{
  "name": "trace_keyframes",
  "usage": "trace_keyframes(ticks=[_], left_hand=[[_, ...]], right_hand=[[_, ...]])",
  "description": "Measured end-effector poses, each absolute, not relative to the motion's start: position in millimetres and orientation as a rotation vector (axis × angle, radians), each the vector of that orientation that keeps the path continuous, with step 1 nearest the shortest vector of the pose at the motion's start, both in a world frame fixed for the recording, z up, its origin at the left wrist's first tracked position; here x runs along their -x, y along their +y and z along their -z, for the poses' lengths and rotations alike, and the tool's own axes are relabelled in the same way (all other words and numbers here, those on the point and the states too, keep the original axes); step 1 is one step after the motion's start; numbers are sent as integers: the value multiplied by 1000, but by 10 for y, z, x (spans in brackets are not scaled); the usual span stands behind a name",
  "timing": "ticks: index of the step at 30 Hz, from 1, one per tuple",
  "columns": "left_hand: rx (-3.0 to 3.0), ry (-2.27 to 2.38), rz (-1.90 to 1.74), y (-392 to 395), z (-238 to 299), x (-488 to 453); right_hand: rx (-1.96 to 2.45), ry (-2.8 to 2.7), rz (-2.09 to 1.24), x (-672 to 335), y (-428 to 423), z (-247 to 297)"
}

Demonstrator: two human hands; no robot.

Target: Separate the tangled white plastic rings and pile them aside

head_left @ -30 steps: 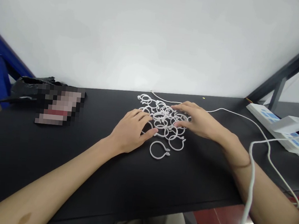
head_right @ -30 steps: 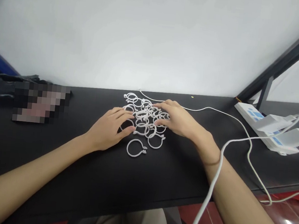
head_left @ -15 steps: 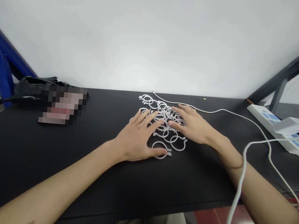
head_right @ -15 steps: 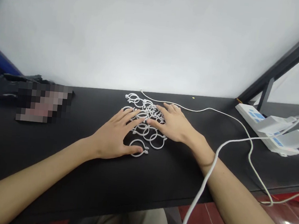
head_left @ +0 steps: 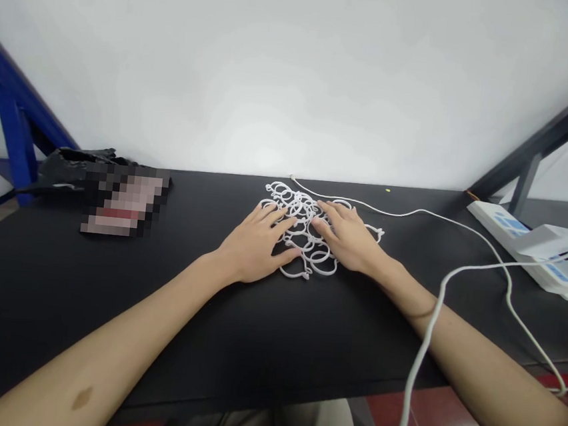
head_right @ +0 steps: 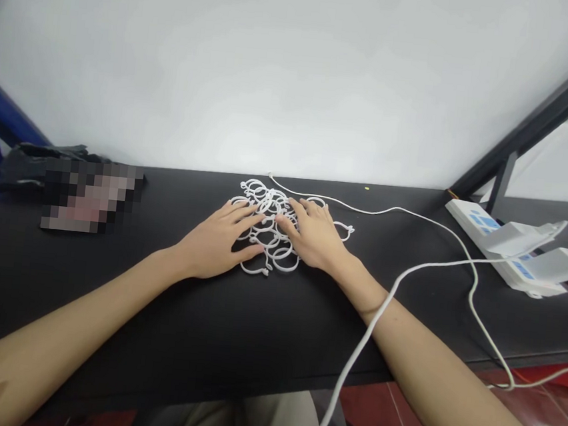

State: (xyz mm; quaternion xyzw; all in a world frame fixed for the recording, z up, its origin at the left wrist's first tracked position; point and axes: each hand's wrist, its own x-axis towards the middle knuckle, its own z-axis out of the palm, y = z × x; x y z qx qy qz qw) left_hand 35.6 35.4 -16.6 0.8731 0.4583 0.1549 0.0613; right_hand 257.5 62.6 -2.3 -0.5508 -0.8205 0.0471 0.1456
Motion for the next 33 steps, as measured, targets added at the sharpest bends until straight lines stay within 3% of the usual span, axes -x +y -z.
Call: trace_keyframes(ticks=[10,17,23,33], left_hand=[[-2658,1317,-807,368,-52,-122],[-2707,1329,-580,346,-137,84],[-2811,1340,-563,385,-83,59],[-2894,1118,-1001,281,-118,-148]], right_hand=[[1590,-2143,-225,-2763,663,0],[1446,-2003,-412,-2734,686,-7],[1305,-2004,-357,-2672,606,-64],[977,-2246,-207,-2499,337,-180]])
